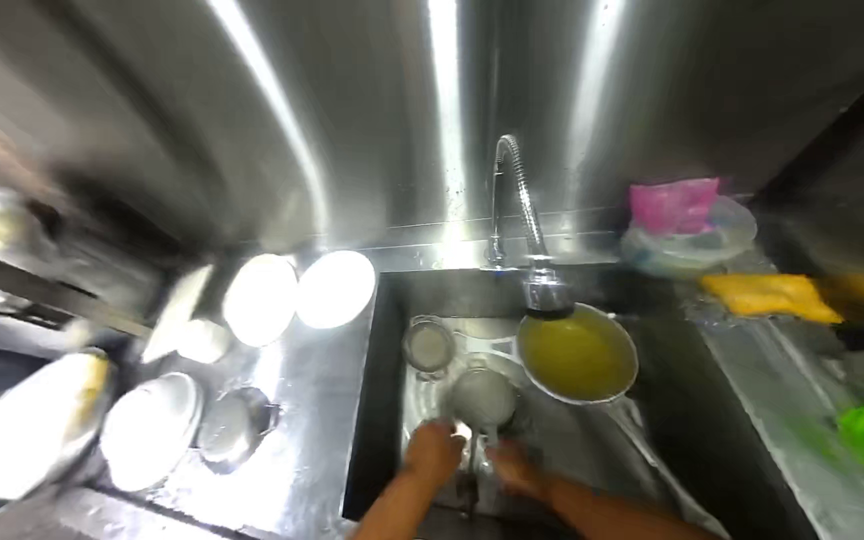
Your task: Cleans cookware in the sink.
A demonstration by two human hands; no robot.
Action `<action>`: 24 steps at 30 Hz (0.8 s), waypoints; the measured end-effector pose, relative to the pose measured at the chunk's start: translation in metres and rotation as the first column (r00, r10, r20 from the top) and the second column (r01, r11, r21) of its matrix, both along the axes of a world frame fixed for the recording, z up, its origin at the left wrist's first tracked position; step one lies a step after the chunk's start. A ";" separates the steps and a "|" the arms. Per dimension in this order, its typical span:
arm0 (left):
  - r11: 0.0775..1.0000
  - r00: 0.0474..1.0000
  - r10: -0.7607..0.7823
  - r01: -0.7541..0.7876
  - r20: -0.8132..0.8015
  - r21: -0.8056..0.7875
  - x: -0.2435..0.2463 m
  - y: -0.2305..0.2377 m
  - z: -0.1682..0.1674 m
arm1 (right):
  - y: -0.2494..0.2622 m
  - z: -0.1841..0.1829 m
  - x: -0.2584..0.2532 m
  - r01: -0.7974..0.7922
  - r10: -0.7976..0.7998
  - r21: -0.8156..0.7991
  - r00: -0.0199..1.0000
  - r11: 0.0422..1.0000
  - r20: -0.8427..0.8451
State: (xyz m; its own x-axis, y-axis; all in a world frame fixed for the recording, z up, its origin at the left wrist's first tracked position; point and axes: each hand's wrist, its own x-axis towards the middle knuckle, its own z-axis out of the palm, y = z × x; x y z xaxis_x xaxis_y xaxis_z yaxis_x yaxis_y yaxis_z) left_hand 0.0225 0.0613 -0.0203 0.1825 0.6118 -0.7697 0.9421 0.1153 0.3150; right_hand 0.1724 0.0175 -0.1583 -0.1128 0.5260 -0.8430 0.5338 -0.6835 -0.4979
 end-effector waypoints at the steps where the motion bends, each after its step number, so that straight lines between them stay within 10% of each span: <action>1: 0.997 0.997 0.068 -0.069 0.036 0.024 -0.004 -0.002 -0.004 | 0.004 0.014 0.004 0.093 -0.093 -0.009 0.995 0.996 -0.025; 6: 0.745 0.738 0.631 -0.492 0.237 -0.451 0.015 -0.014 -0.004 | -0.014 0.120 0.008 0.506 -0.525 -0.143 0.828 0.851 -0.195; 10: 0.624 0.578 0.750 -0.457 0.322 -0.634 0.045 -0.036 0.007 | -0.042 0.166 0.020 0.005 0.018 0.079 0.958 0.997 -0.287; 13: 0.621 0.524 0.764 -0.439 0.376 -0.649 0.040 -0.049 0.014 | -0.007 0.217 0.090 -0.315 0.317 0.191 0.948 0.930 0.019; 18: 0.744 0.643 0.629 -0.336 0.437 -0.577 0.028 -0.058 0.020 | 0.110 0.266 0.197 -0.023 -0.559 0.831 0.730 0.555 0.393; 24: 0.711 0.505 0.697 -0.393 0.509 -0.583 0.028 -0.050 0.036 | 0.198 0.197 0.205 -0.004 -0.693 0.784 0.466 0.621 0.551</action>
